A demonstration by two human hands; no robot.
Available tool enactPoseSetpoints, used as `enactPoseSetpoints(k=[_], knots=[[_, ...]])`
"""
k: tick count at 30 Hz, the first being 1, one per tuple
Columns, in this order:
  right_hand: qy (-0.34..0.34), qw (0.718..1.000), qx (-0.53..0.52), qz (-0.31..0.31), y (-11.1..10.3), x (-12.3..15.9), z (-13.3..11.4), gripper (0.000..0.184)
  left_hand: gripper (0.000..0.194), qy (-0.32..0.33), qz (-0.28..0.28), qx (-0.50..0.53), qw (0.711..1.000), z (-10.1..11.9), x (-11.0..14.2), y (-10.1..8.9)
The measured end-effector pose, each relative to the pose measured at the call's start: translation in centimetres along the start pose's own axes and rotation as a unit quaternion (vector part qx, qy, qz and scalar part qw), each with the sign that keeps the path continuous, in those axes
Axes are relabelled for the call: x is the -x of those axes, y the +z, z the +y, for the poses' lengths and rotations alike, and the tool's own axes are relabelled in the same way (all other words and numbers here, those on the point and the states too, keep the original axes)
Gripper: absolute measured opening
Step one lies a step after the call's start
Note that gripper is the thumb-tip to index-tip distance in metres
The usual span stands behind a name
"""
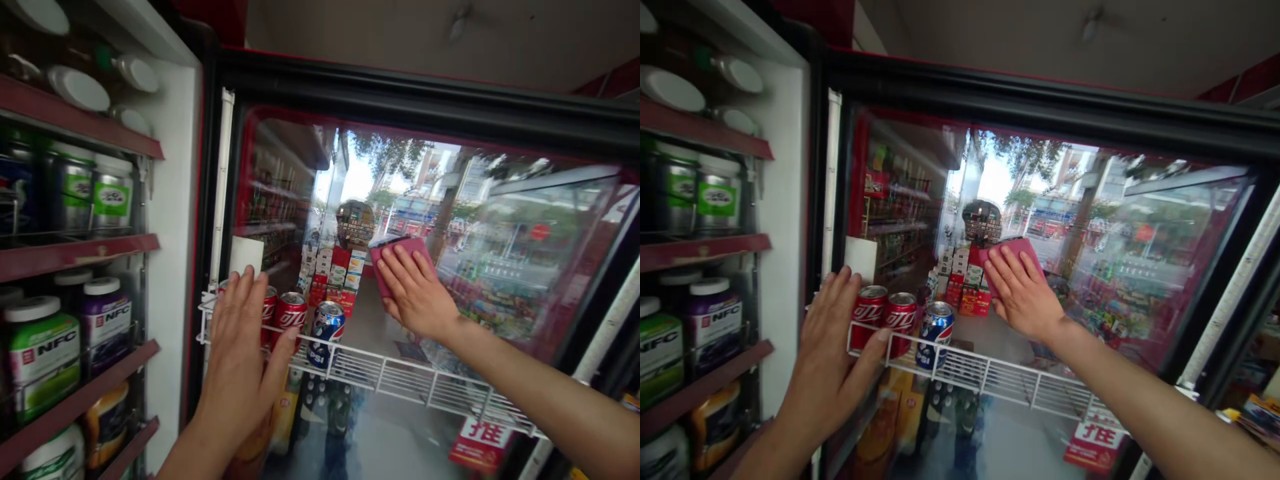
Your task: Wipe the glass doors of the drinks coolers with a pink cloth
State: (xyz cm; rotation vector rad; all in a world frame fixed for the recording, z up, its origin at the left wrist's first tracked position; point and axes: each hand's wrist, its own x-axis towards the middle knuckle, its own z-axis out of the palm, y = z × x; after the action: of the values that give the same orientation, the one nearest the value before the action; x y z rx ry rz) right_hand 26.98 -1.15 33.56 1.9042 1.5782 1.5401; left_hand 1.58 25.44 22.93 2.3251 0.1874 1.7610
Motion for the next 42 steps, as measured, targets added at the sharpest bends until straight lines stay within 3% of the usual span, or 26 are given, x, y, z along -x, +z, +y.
enactPoseSetpoints(k=[8,12,15,22,25,30,38,42], knots=[[-0.044,0.997,-0.055,0.021,2.3,-13.9,-6.8,0.102,0.086,0.004,-0.014,0.005,1.000,-2.5,0.9,-1.5],[-0.111,0.991,-0.071,0.005,2.6,-18.7,-7.9,0.096,0.084,0.002,-0.014,0.006,1.000,-2.7,0.3,-1.4],[-0.163,0.984,-0.068,-0.023,2.3,-18.4,-6.7,0.091,0.085,0.000,-0.016,0.008,1.000,-3.1,0.3,-1.5],[-0.231,0.968,-0.067,-0.067,0.8,-10.1,-1.4,0.085,0.086,-0.021,-0.020,0.001,1.000,-5.4,1.9,-2.4],[-0.256,0.961,-0.068,-0.078,0.6,-9.0,-0.8,0.082,0.087,-0.030,-0.022,0.002,0.999,-5.9,2.5,-2.6],[-0.317,0.942,-0.092,-0.058,1.8,-13.1,-3.0,0.083,0.087,-0.026,-0.024,0.012,0.999,-5.9,3.2,-2.8],[-0.392,0.914,-0.031,-0.095,3.6,-24.5,-10.2,0.062,0.087,-0.033,-0.042,-0.028,0.998,-5.6,5.2,-3.6],[-0.409,0.907,-0.024,-0.097,3.9,-27.8,-13.1,0.061,0.085,-0.052,-0.050,-0.036,0.997,-5.7,6.1,-3.7]])
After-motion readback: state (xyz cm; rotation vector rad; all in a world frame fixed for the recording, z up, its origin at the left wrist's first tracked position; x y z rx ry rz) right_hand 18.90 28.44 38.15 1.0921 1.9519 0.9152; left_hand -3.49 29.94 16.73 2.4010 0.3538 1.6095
